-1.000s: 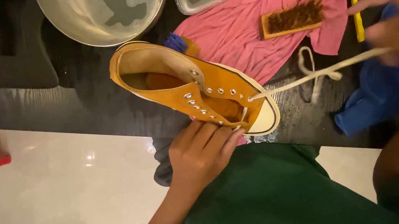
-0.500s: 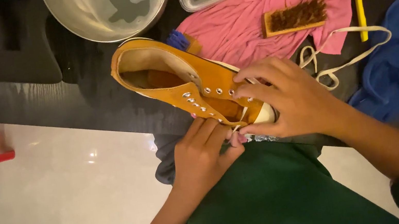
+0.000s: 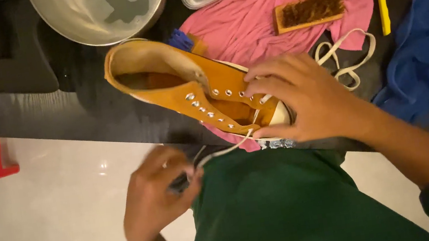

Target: The person laces a tan high-top sneaker by threading white shoelaces through the eyelets. They pull the laces tight and arrange them across the shoe's opening.

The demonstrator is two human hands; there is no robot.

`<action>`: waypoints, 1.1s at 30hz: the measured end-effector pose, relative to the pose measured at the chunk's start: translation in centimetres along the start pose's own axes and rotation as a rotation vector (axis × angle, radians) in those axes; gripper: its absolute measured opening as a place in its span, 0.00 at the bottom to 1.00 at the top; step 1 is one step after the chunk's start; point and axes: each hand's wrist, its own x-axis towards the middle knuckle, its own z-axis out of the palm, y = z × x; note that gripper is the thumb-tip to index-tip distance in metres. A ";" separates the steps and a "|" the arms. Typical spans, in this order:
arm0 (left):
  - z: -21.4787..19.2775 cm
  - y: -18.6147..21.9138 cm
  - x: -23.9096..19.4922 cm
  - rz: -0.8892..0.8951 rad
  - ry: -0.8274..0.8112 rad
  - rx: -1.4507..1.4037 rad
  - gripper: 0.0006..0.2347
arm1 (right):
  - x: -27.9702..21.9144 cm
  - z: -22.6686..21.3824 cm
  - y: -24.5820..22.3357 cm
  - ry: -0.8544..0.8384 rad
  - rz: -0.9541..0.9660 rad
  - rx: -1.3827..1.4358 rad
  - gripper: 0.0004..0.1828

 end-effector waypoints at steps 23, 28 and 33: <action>6.8 2.0 4.4 0.279 0.321 0.163 0.08 | -0.9 -3.1 3.0 -0.259 0.278 0.120 0.07; 6.9 1.9 4.4 0.263 0.348 0.131 0.08 | -4.1 -7.5 4.8 -0.083 0.473 0.122 0.03; 5.8 0.7 3.4 0.284 0.271 0.101 0.09 | -9.9 -8.7 9.0 0.296 0.800 0.225 0.08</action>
